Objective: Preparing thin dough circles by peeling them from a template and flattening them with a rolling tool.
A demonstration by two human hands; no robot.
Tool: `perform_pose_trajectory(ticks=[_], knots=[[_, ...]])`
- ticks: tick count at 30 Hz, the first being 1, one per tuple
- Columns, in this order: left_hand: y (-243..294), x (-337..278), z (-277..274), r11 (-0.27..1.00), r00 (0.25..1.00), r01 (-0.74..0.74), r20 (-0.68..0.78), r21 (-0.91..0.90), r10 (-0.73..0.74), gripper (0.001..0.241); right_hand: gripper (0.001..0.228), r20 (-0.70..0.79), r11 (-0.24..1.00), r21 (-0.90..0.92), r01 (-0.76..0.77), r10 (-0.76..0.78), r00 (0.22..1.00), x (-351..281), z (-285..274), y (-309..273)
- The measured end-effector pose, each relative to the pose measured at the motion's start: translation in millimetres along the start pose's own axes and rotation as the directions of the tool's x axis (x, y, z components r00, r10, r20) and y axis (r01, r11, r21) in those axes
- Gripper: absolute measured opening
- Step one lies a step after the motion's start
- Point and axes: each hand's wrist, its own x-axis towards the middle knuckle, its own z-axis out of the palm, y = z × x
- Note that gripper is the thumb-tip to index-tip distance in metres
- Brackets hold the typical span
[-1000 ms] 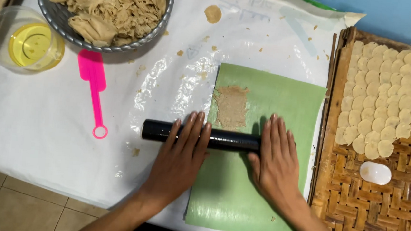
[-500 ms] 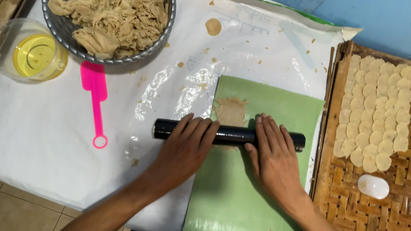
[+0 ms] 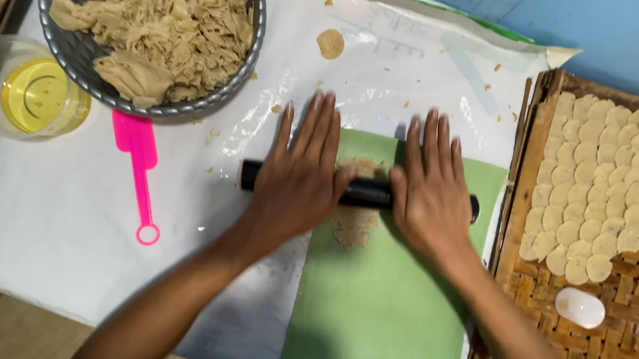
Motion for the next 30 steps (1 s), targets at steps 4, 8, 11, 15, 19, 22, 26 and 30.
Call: perform_pose_trajectory(ticks=[4,8,11,15,19,22,26,30], knots=[[23.0,-49.6,-1.7,0.998,0.998,-0.036,-0.054,0.056,0.039,0.069,0.069,-0.073,1.000,-0.002,-0.002,0.001,0.997,-50.8,10.2,-20.2],[21.4,-48.5,1.2,0.999,1.000,-0.007,0.003,0.053,0.007,0.069,0.064,-0.087,0.997,-0.065,0.048,-0.054,0.995,-46.9,13.1,-11.5],[3.1,-11.2,7.6,1.000,0.998,0.026,0.050,0.008,-0.027,0.071,0.061,0.014,0.999,-0.030,0.022,-0.022,1.000,-6.9,5.4,1.0],[-33.0,40.9,22.9,0.991,0.937,0.105,0.343,-0.089,-0.068,0.081,0.069,0.213,0.974,0.192,-0.120,0.078,0.974,46.5,-8.6,15.7],[-41.2,58.5,24.7,0.990,0.933,0.109,0.352,-0.086,-0.072,0.080,0.067,0.085,0.973,0.205,-0.109,0.093,0.992,58.5,-9.6,16.8],[-29.9,43.8,14.2,0.992,0.991,0.067,0.125,-0.107,-0.053,0.075,0.071,0.088,0.970,0.199,-0.140,0.125,0.988,47.9,-10.6,12.2],[-28.4,3.8,29.6,0.990,0.962,-0.139,-0.237,-0.008,0.133,0.058,0.063,0.097,0.952,0.211,-0.222,0.206,0.974,44.7,-2.8,18.7],[-39.0,-23.3,34.9,0.963,0.964,-0.251,-0.062,0.094,0.258,0.067,0.048,-0.214,0.977,0.196,-0.086,0.128,0.968,48.1,9.6,27.6]])
